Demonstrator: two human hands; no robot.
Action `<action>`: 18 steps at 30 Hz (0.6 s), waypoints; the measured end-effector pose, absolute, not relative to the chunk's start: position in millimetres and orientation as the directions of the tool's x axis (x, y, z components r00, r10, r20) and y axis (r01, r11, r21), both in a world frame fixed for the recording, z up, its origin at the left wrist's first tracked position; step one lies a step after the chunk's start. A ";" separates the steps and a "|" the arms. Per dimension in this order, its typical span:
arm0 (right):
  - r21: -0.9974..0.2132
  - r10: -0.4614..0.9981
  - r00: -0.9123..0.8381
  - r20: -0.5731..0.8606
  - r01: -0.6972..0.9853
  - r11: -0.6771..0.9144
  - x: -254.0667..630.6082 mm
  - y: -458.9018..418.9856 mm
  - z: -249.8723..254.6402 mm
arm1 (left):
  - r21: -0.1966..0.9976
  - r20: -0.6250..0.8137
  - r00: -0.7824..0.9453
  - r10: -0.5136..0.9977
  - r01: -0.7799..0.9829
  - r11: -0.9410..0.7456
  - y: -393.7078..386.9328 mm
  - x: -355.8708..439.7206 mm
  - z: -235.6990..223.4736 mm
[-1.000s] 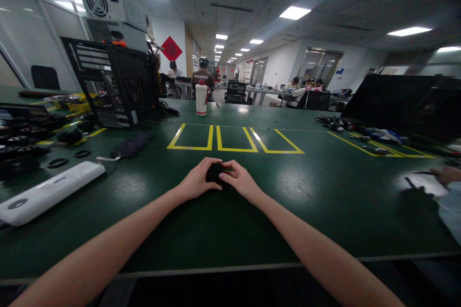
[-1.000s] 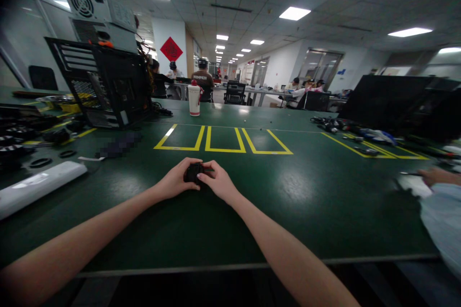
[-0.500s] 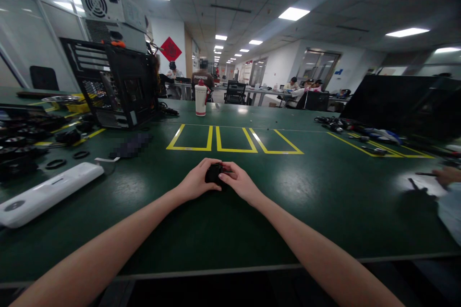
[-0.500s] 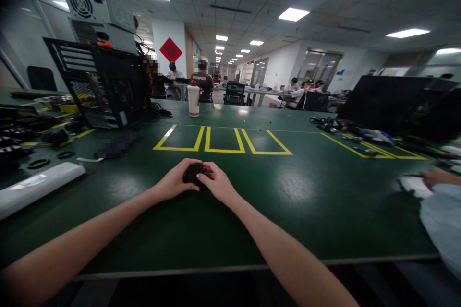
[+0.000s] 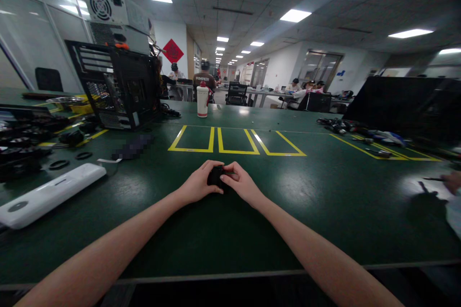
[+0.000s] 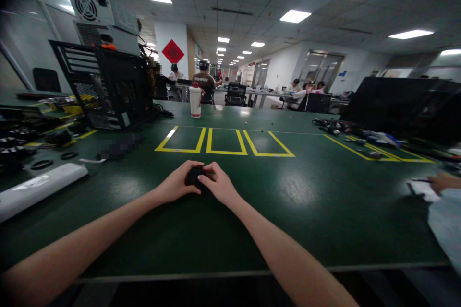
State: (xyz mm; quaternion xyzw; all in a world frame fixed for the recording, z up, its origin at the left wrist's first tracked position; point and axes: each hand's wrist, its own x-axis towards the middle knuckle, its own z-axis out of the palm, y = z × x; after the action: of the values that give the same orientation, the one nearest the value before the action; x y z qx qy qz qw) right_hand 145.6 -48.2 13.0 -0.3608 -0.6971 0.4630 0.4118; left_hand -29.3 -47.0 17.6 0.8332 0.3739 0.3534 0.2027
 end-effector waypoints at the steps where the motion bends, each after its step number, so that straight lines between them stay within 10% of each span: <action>1: -0.943 0.883 -0.401 0.243 0.114 0.311 145.7 -48.0 12.3 | 0.600 0.440 0.469 0.765 0.480 -0.640 -46.5 -28.9 17.2; 18: -0.927 0.891 -0.342 0.300 0.117 0.356 144.4 -48.1 13.6 | 0.603 0.432 0.451 0.781 0.501 -0.622 -46.2 -27.5 15.6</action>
State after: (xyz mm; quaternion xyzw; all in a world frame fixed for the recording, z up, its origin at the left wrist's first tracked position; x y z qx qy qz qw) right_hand 144.4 -48.1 13.6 -0.3632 -0.6935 0.4357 0.4441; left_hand -27.5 -46.2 15.6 0.8282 0.3870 0.3535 0.1986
